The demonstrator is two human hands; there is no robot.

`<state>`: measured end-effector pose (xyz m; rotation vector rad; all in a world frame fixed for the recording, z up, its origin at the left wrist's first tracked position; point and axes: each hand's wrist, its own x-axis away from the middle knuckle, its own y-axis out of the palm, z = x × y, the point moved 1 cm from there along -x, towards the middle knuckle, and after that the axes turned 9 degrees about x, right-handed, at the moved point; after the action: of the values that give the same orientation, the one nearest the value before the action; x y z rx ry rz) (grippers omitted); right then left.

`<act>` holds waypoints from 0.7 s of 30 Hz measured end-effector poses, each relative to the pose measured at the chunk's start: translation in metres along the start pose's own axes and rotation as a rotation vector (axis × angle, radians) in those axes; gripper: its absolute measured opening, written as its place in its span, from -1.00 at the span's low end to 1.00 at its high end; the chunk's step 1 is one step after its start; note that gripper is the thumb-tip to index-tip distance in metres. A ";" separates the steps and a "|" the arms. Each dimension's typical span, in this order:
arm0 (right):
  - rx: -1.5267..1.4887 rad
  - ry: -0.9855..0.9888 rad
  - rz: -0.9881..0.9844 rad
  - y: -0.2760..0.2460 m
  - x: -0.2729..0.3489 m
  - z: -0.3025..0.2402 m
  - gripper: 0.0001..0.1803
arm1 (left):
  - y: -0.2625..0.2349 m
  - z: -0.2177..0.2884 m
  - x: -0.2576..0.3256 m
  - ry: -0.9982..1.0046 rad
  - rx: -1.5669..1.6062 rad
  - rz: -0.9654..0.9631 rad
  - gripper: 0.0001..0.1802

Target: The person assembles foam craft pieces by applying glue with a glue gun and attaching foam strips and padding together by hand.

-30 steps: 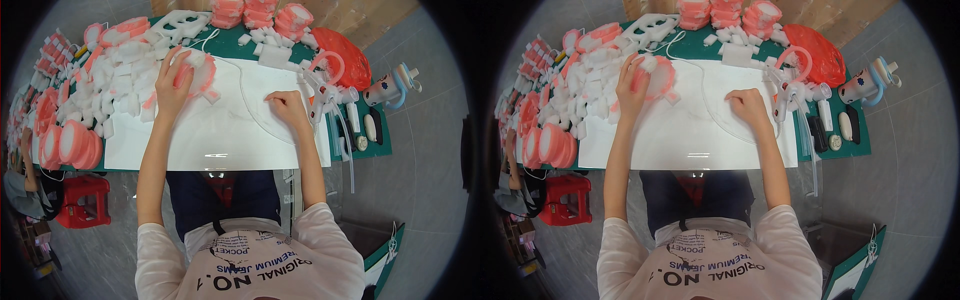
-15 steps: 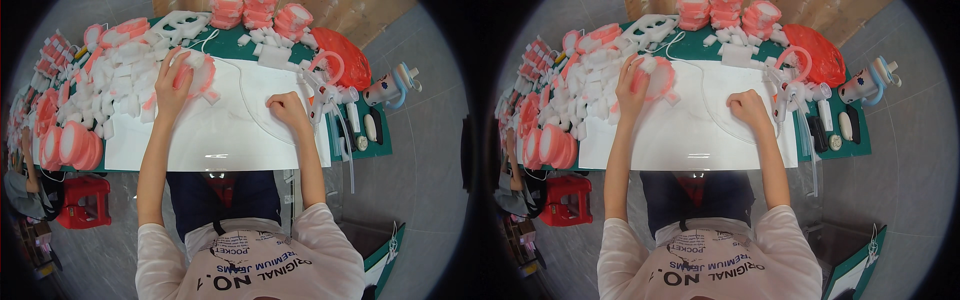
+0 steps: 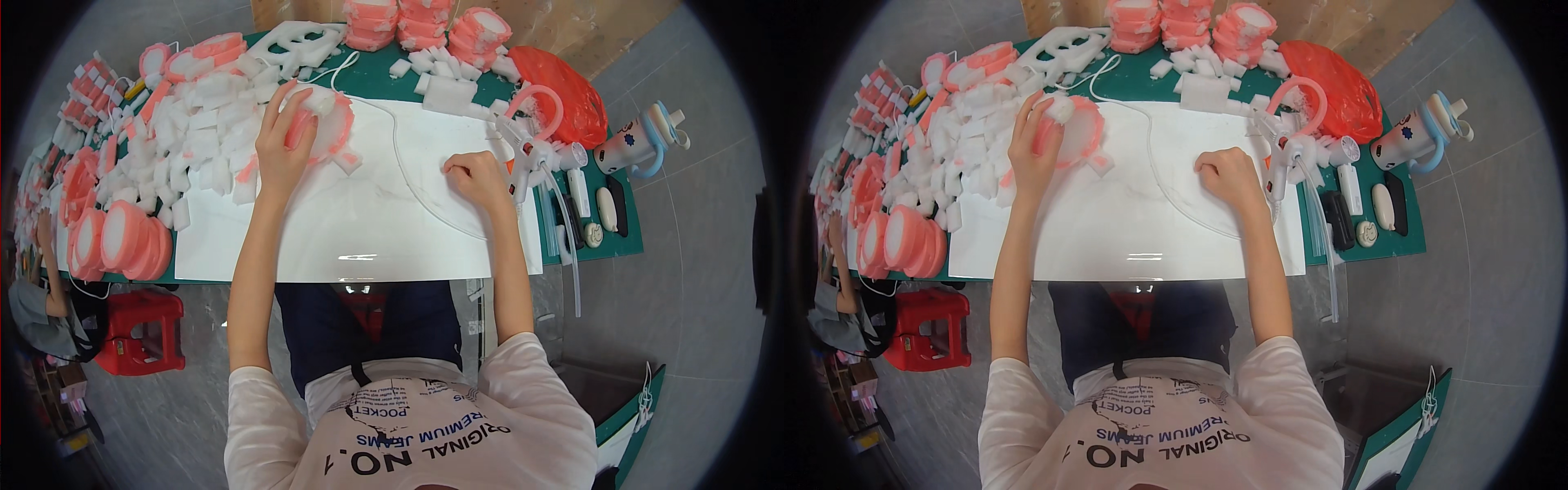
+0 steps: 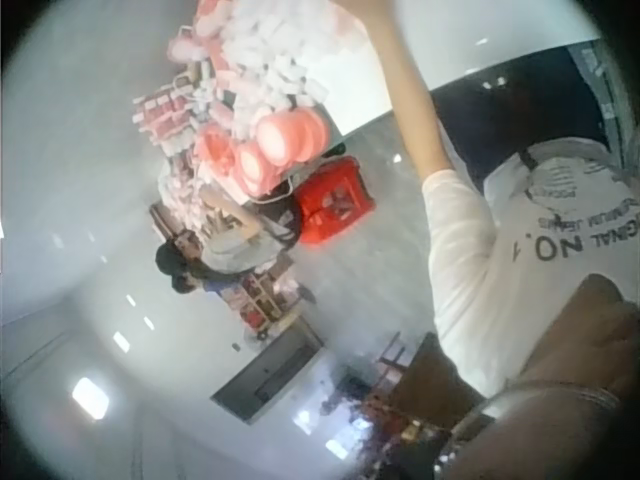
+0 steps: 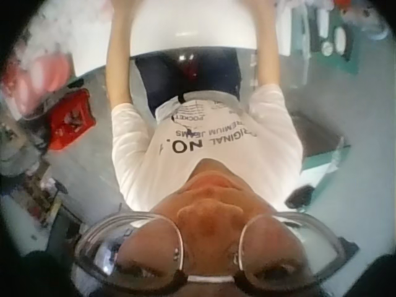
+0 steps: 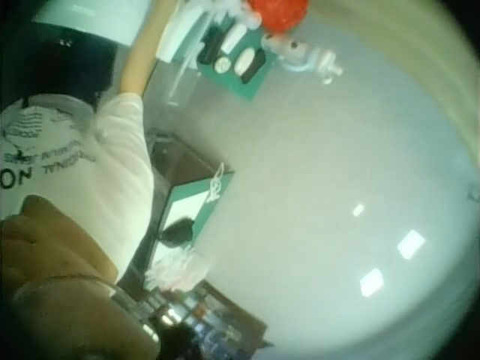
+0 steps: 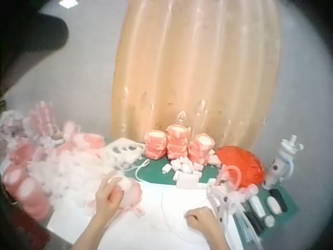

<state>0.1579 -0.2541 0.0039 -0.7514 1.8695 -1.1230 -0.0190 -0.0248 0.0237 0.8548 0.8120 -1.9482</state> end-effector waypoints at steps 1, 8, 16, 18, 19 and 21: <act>-0.052 -0.006 0.058 0.000 0.000 -0.001 -0.82 | 0.000 0.000 0.000 -0.007 0.002 0.001 -0.62; 0.004 0.070 0.016 -0.002 0.000 -0.003 -0.82 | -0.001 -0.001 0.000 -0.004 0.000 0.003 -0.61; -0.022 0.062 0.021 0.000 0.000 0.000 -0.82 | -0.001 0.001 -0.001 0.008 -0.006 0.004 -0.62; -0.053 0.043 0.044 0.000 0.000 0.000 -0.82 | -0.001 0.002 0.000 -0.002 -0.003 0.005 -0.62; -0.074 0.053 0.070 0.000 0.000 -0.001 -0.81 | -0.001 0.002 0.000 -0.012 0.000 0.006 -0.62; -0.095 0.062 0.097 -0.001 0.000 -0.002 -0.80 | -0.001 0.001 0.000 -0.002 -0.006 0.006 -0.62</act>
<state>0.1565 -0.2532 0.0051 -0.6778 2.0010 -1.0126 -0.0198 -0.0250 0.0243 0.8504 0.8127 -1.9406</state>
